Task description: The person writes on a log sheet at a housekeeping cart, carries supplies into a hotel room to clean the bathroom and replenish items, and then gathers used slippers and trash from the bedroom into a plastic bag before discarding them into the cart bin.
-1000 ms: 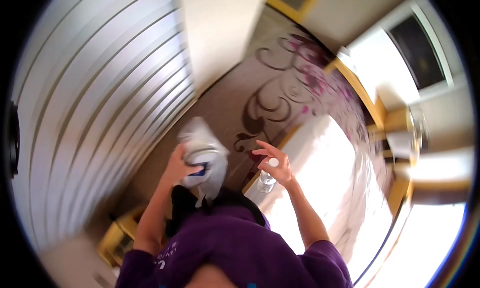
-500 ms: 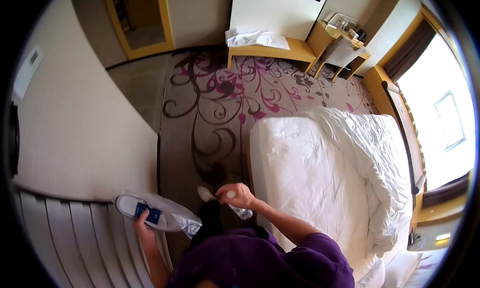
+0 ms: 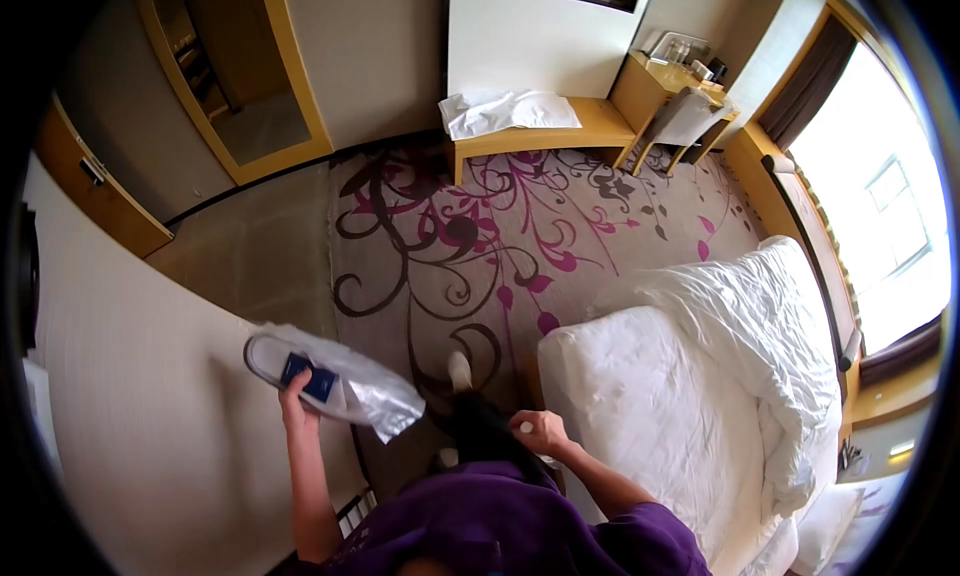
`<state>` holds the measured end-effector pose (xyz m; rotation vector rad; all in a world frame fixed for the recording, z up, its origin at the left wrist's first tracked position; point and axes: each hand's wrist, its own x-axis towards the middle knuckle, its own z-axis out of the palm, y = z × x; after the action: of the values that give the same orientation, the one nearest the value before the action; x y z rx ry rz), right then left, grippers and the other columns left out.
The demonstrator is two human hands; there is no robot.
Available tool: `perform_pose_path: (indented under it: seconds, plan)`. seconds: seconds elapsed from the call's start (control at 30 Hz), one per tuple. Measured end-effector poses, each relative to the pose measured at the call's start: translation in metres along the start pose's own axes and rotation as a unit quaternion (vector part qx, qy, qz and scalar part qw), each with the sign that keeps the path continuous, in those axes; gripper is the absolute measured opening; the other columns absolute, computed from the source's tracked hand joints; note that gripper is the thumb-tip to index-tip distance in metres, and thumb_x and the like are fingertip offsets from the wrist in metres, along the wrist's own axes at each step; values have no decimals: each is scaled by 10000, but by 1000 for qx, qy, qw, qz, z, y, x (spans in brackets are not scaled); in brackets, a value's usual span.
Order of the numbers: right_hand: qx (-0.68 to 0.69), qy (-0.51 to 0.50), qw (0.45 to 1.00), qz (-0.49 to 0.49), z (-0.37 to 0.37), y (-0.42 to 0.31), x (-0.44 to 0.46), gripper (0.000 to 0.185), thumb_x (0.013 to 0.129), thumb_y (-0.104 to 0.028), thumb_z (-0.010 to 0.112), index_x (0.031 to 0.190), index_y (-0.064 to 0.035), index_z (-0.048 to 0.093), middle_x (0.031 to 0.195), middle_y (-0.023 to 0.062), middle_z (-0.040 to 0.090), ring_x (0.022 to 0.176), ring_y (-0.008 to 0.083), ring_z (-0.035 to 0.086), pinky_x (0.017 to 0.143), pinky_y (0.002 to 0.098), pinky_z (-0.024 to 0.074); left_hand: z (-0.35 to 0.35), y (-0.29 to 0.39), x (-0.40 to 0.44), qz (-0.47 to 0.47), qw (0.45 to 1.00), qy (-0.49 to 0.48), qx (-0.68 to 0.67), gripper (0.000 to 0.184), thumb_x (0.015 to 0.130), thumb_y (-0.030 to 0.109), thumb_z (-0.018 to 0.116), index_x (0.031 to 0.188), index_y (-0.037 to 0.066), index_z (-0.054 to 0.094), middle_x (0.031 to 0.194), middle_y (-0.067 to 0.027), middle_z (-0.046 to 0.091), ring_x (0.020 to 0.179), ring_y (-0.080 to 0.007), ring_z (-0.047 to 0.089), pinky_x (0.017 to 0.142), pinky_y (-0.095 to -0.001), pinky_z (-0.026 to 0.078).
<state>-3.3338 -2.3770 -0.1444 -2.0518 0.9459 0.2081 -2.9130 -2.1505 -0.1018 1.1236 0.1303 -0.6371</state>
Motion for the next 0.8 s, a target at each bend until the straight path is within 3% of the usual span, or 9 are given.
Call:
perform_pose_path:
  seconds: [0.17, 0.27, 0.3, 0.4, 0.43, 0.6, 0.67, 0.8]
  plan:
    - [50, 6, 998, 30, -8, -7, 97, 209, 790, -294, 698, 934, -157, 763, 923, 74, 752, 899, 289, 722, 824, 396, 557, 56, 25, 139, -46, 995, -6, -94, 472, 820, 72, 721, 1272, 33, 592, 1183, -89, 665, 1097, -254, 653, 972, -404, 540]
    - [81, 68, 994, 1, -33, -46, 198, 153, 803, -206, 691, 907, -115, 756, 883, 84, 748, 874, 293, 725, 778, 378, 552, 82, 42, 229, -38, 992, 5, -123, 398, 820, 103, 750, 1196, 56, 630, 1114, -65, 694, 1030, -235, 676, 953, -398, 545]
    - [75, 44, 996, -15, -47, -59, 229, 153, 803, -206, 691, 907, -115, 756, 883, 84, 748, 874, 293, 725, 778, 378, 552, 91, 50, 249, -35, 991, 4, -131, 381, 814, 114, 764, 1172, 65, 642, 1088, -59, 703, 1010, -231, 681, 947, -398, 547]
    - [31, 98, 993, -63, -81, -112, 321, 106, 807, -164, 684, 877, -127, 754, 832, 86, 736, 822, 317, 721, 731, 392, 554, 105, 73, 308, -47, 986, 64, -147, 365, 771, 125, 816, 1103, 89, 666, 1035, -45, 711, 981, -225, 687, 923, -394, 559]
    - [16, 96, 990, -102, -90, -130, 356, 127, 805, -145, 685, 900, -102, 759, 794, 101, 734, 778, 276, 737, 704, 359, 554, 116, 88, 321, -36, 985, 68, -154, 342, 770, 113, 817, 1077, 93, 669, 1014, -43, 711, 958, -224, 692, 906, -391, 566]
    - [-5, 6, 975, -223, -115, -229, 510, 135, 789, -105, 674, 900, -103, 751, 829, 94, 736, 802, 293, 727, 721, 372, 553, 92, 123, 372, 10, 976, 134, -172, 306, 788, 98, 792, 1069, 83, 672, 998, -56, 710, 925, -219, 697, 866, -380, 576]
    - [10, -38, 958, -286, -109, -274, 565, 132, 792, -80, 670, 899, -104, 743, 869, 104, 737, 815, 297, 722, 732, 370, 553, 84, 141, 390, 25, 965, 177, -191, 292, 745, 75, 803, 1016, 56, 695, 957, -66, 716, 888, -221, 696, 828, -389, 567]
    - [41, -75, 935, -343, -68, -352, 657, 112, 799, -65, 689, 897, -86, 738, 857, 102, 739, 785, 282, 725, 702, 357, 555, 19, 144, 431, 31, 948, 223, -224, 279, 764, 99, 778, 1025, 50, 694, 959, -73, 720, 907, -231, 696, 848, -380, 559]
